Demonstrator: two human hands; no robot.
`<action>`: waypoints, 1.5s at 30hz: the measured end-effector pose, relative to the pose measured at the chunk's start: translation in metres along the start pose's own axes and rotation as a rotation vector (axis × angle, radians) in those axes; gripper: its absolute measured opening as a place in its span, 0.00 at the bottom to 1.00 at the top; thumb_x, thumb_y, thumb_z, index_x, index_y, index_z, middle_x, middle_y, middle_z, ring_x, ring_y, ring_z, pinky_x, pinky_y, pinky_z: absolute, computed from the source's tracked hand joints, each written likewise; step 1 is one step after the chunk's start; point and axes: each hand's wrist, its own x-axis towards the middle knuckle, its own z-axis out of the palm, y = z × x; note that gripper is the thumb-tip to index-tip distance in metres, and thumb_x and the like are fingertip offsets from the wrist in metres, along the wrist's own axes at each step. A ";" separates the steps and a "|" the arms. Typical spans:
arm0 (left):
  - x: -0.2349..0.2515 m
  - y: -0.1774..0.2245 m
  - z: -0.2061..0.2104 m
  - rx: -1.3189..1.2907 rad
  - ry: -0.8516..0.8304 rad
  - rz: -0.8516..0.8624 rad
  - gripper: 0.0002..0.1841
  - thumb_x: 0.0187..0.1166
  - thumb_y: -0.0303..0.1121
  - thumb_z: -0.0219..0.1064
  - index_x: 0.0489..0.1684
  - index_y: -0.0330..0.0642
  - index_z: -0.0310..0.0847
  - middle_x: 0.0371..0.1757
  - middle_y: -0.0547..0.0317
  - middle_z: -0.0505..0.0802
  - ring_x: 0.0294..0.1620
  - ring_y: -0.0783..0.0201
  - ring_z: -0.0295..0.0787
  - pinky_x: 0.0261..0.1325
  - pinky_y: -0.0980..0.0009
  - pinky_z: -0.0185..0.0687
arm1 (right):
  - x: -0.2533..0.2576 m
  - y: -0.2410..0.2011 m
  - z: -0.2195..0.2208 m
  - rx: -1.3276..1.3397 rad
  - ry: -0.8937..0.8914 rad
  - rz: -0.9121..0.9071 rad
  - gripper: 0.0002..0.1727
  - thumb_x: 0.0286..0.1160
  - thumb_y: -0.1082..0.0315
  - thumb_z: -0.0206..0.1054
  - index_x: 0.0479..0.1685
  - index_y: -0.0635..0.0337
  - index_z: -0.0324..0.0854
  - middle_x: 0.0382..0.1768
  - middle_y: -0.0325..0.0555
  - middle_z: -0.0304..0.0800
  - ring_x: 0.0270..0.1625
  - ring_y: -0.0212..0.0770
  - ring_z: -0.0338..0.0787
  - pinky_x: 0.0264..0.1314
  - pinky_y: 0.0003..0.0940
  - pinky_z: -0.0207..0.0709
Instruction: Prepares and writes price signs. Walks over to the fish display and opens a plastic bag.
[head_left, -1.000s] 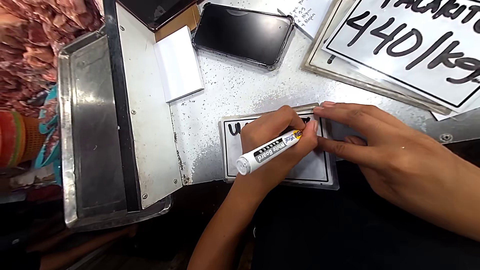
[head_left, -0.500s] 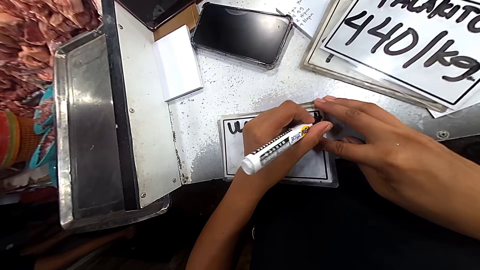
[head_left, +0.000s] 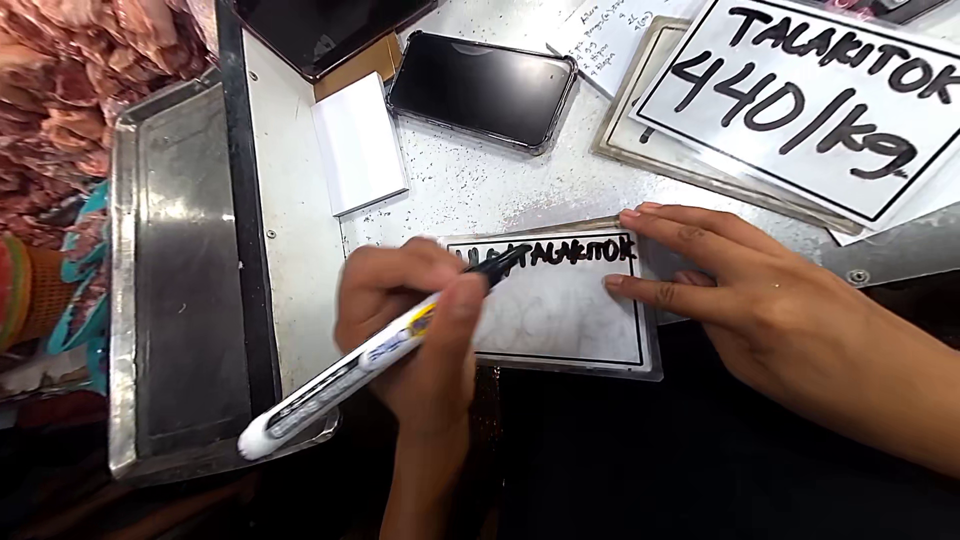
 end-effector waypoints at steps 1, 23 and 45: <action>-0.006 0.001 -0.007 0.003 0.064 -0.013 0.05 0.76 0.46 0.74 0.38 0.65 0.83 0.29 0.82 0.88 0.28 0.84 0.83 0.32 0.86 0.79 | 0.002 0.001 -0.002 -0.018 0.012 0.003 0.28 0.67 0.79 0.51 0.52 0.46 0.96 0.71 0.59 0.85 0.80 0.62 0.76 0.74 0.46 0.75; -0.030 -0.017 -0.021 0.104 0.179 -0.275 0.08 0.67 0.32 0.79 0.26 0.55 0.85 0.21 0.75 0.88 0.18 0.81 0.83 0.23 0.84 0.82 | 0.010 -0.055 0.014 -0.100 -0.197 -0.270 0.18 0.76 0.81 0.50 0.52 0.69 0.86 0.60 0.60 0.92 0.66 0.56 0.91 0.71 0.39 0.81; -0.021 -0.016 -0.013 0.573 0.197 -0.251 0.17 0.65 0.21 0.68 0.13 0.54 0.69 0.13 0.80 0.74 0.13 0.87 0.70 0.17 0.89 0.68 | 0.014 -0.045 0.008 0.061 -0.238 -0.245 0.15 0.78 0.82 0.50 0.47 0.68 0.85 0.60 0.59 0.92 0.70 0.57 0.88 0.72 0.37 0.79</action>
